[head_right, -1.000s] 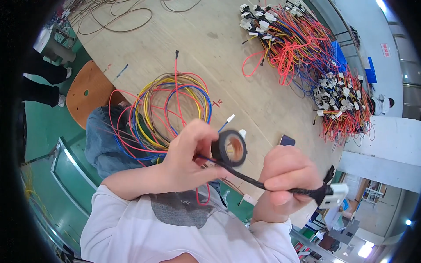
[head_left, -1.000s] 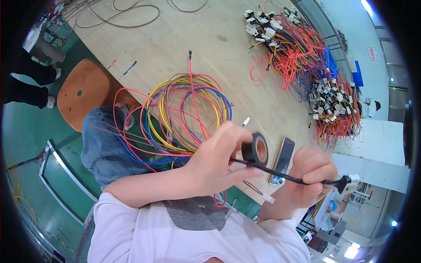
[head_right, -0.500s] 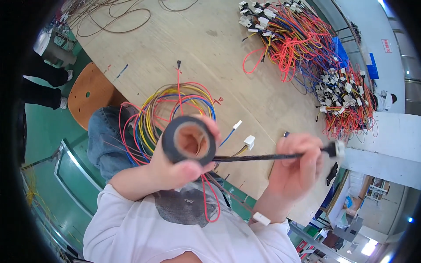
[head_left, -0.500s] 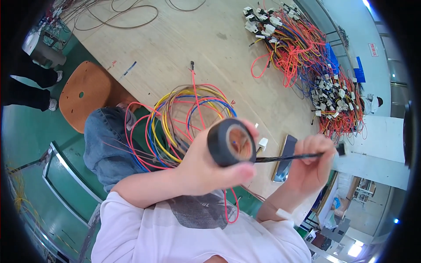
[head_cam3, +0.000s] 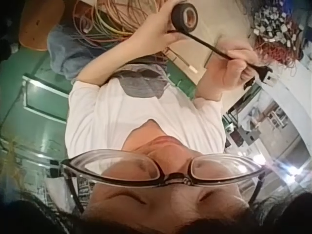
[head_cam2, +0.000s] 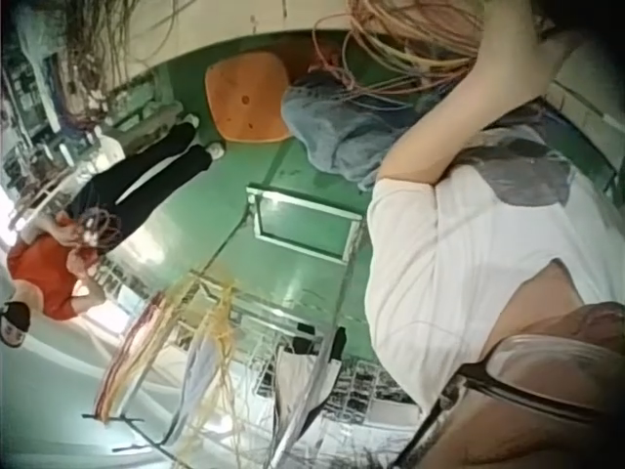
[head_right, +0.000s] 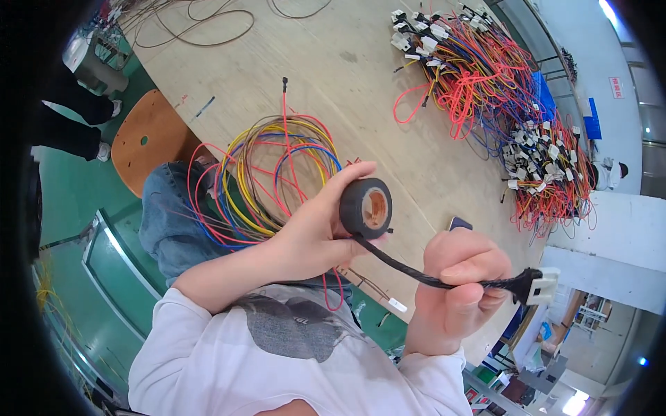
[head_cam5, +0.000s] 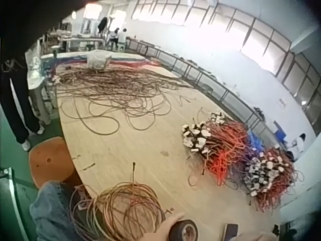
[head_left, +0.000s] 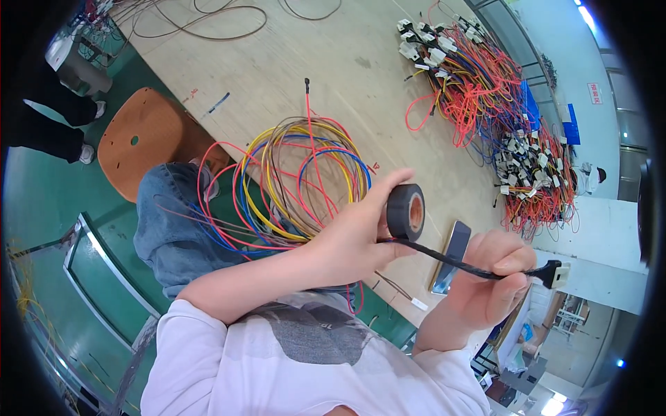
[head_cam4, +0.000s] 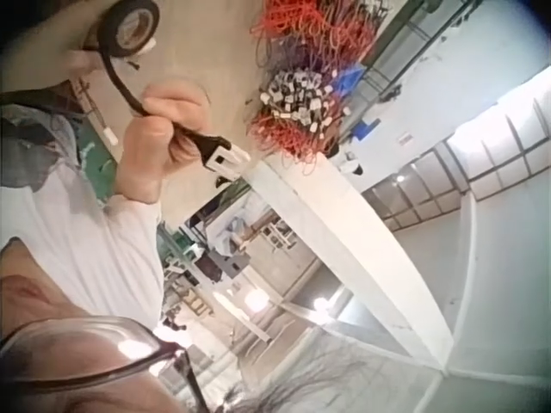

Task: Bundling and wrapping electrical wire harnesses with black electrical tape.

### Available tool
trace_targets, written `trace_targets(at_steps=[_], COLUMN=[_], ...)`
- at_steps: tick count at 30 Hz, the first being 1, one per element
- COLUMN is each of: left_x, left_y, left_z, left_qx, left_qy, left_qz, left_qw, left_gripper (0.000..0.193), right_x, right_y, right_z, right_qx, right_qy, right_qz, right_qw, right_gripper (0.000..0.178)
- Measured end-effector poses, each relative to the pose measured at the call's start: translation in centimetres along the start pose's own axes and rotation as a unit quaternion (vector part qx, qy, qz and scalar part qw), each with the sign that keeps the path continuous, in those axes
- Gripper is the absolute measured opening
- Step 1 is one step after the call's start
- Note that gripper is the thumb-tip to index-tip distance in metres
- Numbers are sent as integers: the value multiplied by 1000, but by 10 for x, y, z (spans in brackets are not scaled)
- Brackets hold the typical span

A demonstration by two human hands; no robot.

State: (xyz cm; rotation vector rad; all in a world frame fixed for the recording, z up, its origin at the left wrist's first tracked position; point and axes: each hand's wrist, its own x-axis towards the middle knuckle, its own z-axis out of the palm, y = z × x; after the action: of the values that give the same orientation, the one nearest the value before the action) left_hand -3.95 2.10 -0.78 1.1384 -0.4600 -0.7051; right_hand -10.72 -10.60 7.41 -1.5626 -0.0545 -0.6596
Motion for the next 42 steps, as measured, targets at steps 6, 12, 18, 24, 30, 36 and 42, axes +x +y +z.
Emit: trace_targets(at_steps=[6,12,18,24,30,36,42], left_x=[-11,-20,-17,4,-19,-33,-19], left_y=[6,-4,-23,-11,3,6,-11], left_z=[-16,-17,1,-3,-15,-17,1], left_qx=[-485,184,122,-56,-505,111,173], left_qy=[-56,-82,33,55,-83,-106,-6], left_qz=[-60,325,103,28,-71,344,90], left_qw=[871,924,987,997,856,926,981], left_gripper=[45,62,59,66,53,77,83], right_x=[8,16,2,-2,11,17,5], right_y=[5,3,-16,-13,-18,-30,-34], right_z=[-23,-36,-3,0,-27,-36,-10], right_qx=[120,143,-26,17,206,218,-9], right_qy=[65,61,22,-80,32,13,-111], right_qz=[66,94,25,7,77,66,-136], right_qw=[988,983,999,997,975,974,984], right_gripper=[25,21,33,24,24,25,32])
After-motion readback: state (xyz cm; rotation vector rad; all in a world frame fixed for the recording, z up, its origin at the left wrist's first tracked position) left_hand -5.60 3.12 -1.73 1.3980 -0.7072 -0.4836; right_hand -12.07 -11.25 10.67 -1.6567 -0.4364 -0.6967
